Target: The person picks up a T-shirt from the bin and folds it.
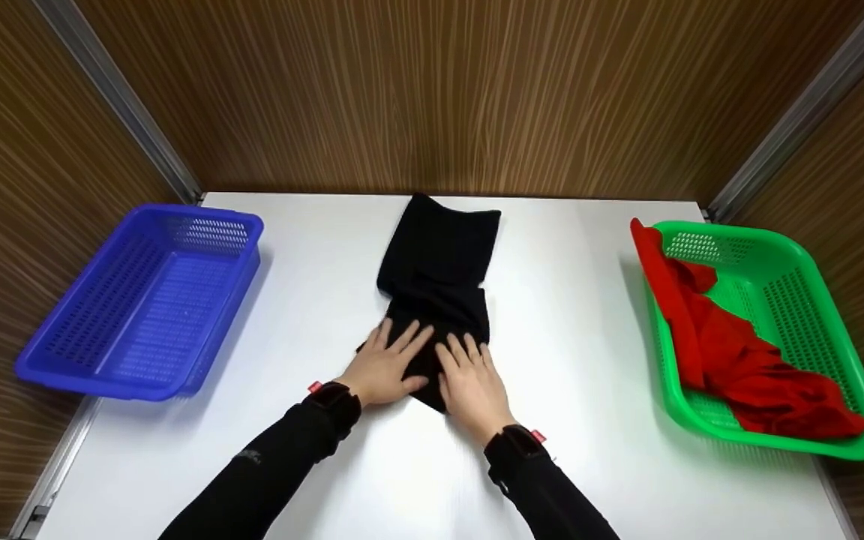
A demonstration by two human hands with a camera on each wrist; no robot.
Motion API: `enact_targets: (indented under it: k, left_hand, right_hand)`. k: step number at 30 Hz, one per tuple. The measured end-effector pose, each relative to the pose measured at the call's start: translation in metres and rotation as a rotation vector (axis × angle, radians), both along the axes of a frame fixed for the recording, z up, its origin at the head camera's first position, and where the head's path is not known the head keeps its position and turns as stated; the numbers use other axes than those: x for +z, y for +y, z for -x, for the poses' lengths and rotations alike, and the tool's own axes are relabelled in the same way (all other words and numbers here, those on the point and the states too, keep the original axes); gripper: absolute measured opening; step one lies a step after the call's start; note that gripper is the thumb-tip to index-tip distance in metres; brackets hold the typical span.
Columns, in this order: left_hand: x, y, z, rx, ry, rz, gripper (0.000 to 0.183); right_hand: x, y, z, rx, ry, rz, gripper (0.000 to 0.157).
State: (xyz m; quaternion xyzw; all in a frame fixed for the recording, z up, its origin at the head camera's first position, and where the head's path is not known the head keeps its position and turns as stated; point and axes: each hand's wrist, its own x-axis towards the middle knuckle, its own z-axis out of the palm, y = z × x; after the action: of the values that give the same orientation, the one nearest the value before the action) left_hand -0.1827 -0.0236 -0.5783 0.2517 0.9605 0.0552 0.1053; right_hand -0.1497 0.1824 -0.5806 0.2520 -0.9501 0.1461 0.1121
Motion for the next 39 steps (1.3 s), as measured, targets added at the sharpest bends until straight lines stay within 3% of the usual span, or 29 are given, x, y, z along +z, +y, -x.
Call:
enact_targets:
  k: [4,7,10,14,18,21,24,28,34,39]
  left_hand:
    - [0.0,0.001,0.0,-0.101,-0.059,-0.157,0.081]
    - [-0.001,0.002,-0.004,-0.178,-0.049,-0.187,0.072]
    - [-0.004,0.001,-0.005,-0.188,0.054,-0.184,0.062]
    - [-0.008,-0.008,-0.002,-0.129,0.258,-0.127,0.037]
    - [-0.009,-0.02,-0.001,-0.146,0.388,-0.008,0.016]
    - [-0.007,-0.026,-0.003,-0.216,0.428,0.042,0.011]
    - [-0.003,-0.029,-0.007,-0.253,0.443,0.029,0.009]
    - [0.003,-0.03,-0.016,-0.243,0.449,-0.097,0.011]
    - [0.013,-0.03,-0.028,-0.286,0.526,-0.31,0.013]
    - [0.019,-0.035,-0.036,-0.351,0.532,-0.374,0.018]
  right_hand:
    - [-0.01,0.01,-0.007,-0.026,-0.063,-0.054,0.053]
    - [-0.012,0.017,-0.006,-0.084,-0.059,-0.105,0.051]
    - [-0.011,0.02,0.0,-0.147,-0.06,-0.12,0.049]
    - [-0.012,0.019,0.009,-0.197,-0.083,-0.098,0.048]
    - [-0.015,0.017,0.01,-0.135,-0.07,-0.074,0.046]
    - [-0.015,0.016,0.005,-0.035,-0.06,-0.066,0.047]
    - [-0.014,0.015,-0.001,0.051,-0.094,-0.072,0.061]
    - [-0.011,0.014,-0.008,0.09,-0.114,-0.102,0.077]
    - [-0.004,0.016,-0.014,0.082,0.006,-0.145,0.083]
    - [0.001,0.026,-0.022,0.091,0.113,-0.052,0.071]
